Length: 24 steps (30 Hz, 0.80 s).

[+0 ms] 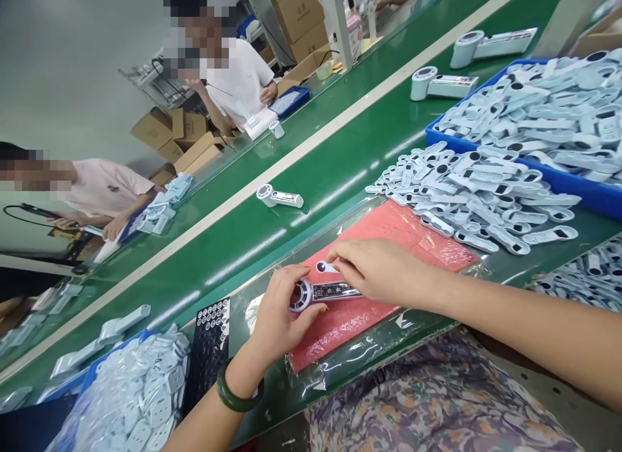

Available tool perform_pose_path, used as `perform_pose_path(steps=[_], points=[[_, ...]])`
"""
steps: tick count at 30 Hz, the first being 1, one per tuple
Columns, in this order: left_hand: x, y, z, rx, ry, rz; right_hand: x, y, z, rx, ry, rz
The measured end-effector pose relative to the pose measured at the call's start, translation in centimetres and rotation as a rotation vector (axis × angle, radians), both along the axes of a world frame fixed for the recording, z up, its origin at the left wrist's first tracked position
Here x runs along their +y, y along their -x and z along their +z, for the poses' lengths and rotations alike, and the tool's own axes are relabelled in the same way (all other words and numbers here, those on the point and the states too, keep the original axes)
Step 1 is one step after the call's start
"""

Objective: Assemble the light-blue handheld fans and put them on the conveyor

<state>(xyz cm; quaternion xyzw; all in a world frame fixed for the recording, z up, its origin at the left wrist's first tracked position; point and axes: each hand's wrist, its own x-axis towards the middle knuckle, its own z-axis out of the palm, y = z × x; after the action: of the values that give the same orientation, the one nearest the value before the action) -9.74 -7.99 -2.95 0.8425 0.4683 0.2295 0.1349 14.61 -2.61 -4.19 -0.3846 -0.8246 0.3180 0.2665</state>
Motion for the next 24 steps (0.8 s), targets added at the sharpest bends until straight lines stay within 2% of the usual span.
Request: perform_pose_path(steps=[6, 10, 13, 17, 20, 24], points=[[0.0, -0.5, -0.3, -0.01, -0.081, -0.06, -1.9, 1.5, -0.1, -0.097, -0.015, 0.083], [0.2, -0.7, -0.5, -0.056, 0.034, -0.041, -2.1, 1.4, 0.0, -0.133, -0.067, 0.029], [0.3, -0.9, -0.5, -0.103, 0.101, 0.011, -2.0, 1.0, -0.8, 0.01, 0.026, 0.004], [0.3, -1.1, -0.3, -0.115, 0.122, 0.041, -1.9, 0.9, -2.3, 0.23, 0.196, 0.049], [-0.3, -1.0, -0.1, -0.087, 0.049, -0.016, -2.2, 0.6, -2.7, 0.224, 0.245, 0.069], [-2.0, -1.0, 0.4, -0.037, -0.001, -0.052, -3.3, 0.3, -2.4, 0.115, 0.206, 0.14]])
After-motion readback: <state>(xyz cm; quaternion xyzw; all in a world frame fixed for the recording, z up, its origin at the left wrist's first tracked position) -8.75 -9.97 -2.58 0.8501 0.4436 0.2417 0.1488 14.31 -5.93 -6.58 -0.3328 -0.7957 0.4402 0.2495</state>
